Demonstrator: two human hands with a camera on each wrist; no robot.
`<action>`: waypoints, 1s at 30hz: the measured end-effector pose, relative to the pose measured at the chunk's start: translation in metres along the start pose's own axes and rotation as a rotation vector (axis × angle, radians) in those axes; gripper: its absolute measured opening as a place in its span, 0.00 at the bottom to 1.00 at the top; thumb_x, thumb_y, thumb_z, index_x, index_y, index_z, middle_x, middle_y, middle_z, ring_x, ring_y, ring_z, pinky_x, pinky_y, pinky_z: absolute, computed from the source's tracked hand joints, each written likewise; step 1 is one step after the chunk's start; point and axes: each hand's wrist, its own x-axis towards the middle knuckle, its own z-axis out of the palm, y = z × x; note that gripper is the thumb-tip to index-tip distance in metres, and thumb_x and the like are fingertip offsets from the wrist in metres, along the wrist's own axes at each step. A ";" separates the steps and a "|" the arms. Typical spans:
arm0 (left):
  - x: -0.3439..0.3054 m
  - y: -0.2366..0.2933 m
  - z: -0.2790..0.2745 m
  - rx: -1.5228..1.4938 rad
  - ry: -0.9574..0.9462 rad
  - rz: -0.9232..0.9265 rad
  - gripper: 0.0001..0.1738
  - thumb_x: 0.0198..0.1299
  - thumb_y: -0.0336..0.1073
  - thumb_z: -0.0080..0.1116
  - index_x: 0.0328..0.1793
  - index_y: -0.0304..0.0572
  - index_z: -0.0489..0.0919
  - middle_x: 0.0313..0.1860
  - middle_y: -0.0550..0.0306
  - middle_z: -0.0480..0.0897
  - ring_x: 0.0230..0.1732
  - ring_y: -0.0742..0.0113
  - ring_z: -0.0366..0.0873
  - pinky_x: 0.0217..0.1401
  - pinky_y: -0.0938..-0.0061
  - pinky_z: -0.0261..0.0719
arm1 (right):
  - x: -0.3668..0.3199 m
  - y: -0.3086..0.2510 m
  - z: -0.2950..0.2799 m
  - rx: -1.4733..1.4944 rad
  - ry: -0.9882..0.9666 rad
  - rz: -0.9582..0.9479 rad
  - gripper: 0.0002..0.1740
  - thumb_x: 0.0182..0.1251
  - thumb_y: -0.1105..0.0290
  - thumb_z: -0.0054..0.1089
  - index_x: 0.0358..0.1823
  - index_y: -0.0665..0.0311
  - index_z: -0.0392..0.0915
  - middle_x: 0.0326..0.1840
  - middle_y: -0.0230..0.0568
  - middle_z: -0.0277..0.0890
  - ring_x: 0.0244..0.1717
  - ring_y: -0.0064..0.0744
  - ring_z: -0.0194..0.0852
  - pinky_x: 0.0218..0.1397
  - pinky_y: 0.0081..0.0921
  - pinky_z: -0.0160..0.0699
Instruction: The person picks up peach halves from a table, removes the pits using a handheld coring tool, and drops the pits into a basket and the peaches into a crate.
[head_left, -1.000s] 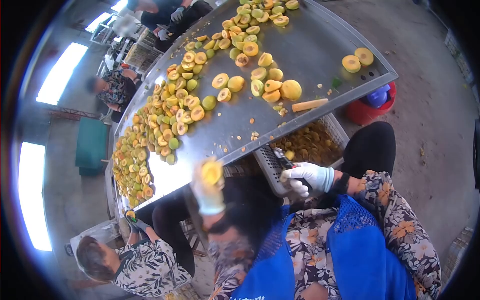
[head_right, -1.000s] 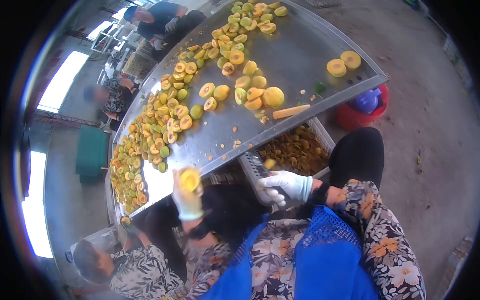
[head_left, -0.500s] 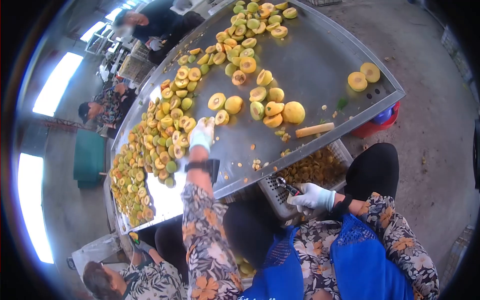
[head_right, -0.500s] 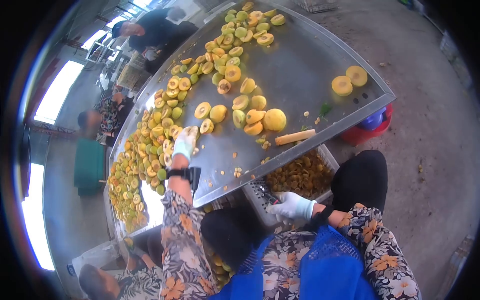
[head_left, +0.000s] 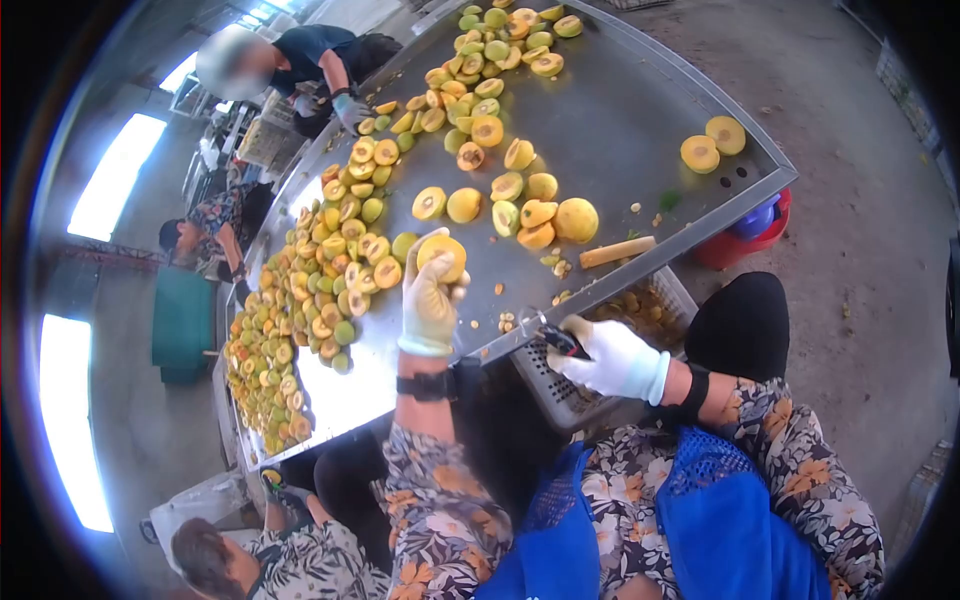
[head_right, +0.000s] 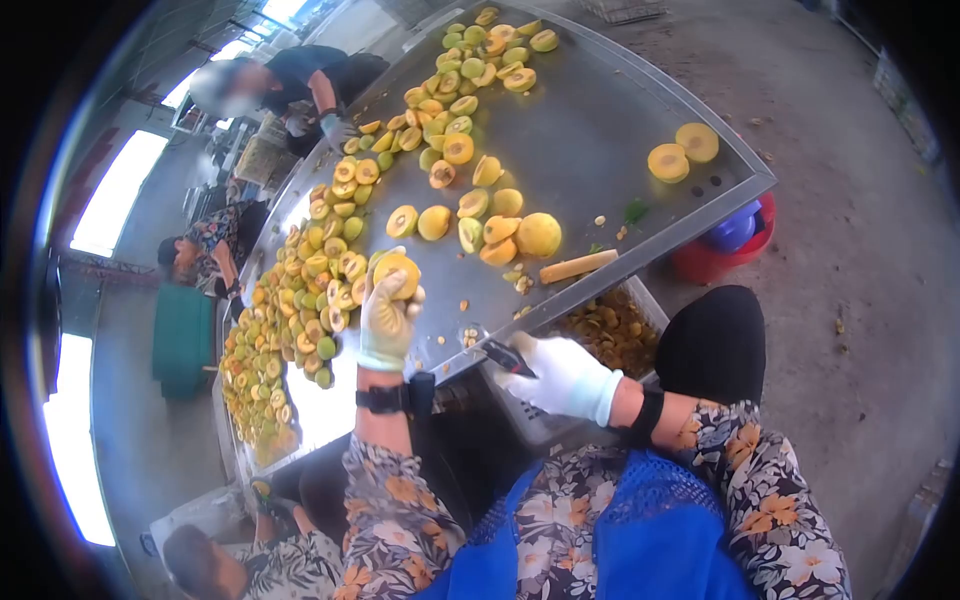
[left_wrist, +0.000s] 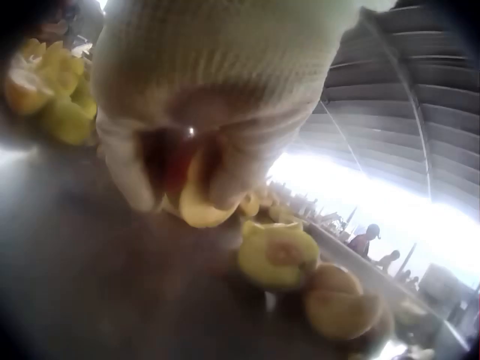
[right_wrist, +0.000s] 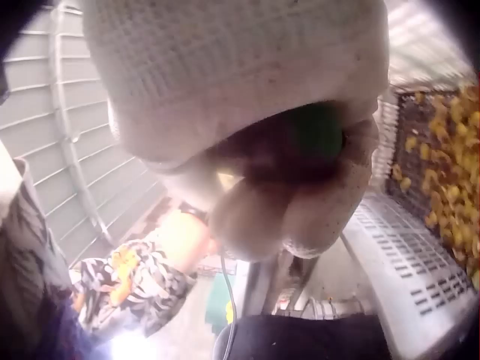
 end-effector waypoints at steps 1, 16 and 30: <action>-0.019 0.005 0.005 0.003 0.012 0.003 0.21 0.58 0.34 0.58 0.59 0.42 0.73 0.49 0.50 0.80 0.29 0.71 0.77 0.24 0.84 0.71 | 0.004 -0.015 -0.003 -0.015 0.026 -0.034 0.18 0.64 0.55 0.61 0.41 0.64 0.73 0.28 0.53 0.79 0.33 0.58 0.80 0.37 0.44 0.79; -0.128 -0.019 0.042 0.171 0.272 0.377 0.30 0.76 0.52 0.33 0.51 0.30 0.77 0.37 0.49 0.82 0.35 0.66 0.79 0.40 0.77 0.79 | -0.010 -0.056 0.038 -0.236 -0.050 -0.087 0.18 0.65 0.57 0.58 0.40 0.69 0.72 0.28 0.57 0.79 0.33 0.59 0.80 0.37 0.45 0.78; -0.147 -0.008 0.047 0.103 0.257 0.344 0.24 0.77 0.46 0.37 0.51 0.30 0.77 0.41 0.50 0.83 0.40 0.67 0.81 0.41 0.78 0.79 | -0.015 -0.057 0.022 0.655 -0.634 0.332 0.15 0.70 0.60 0.58 0.41 0.65 0.71 0.15 0.31 0.69 0.10 0.21 0.65 0.11 0.20 0.62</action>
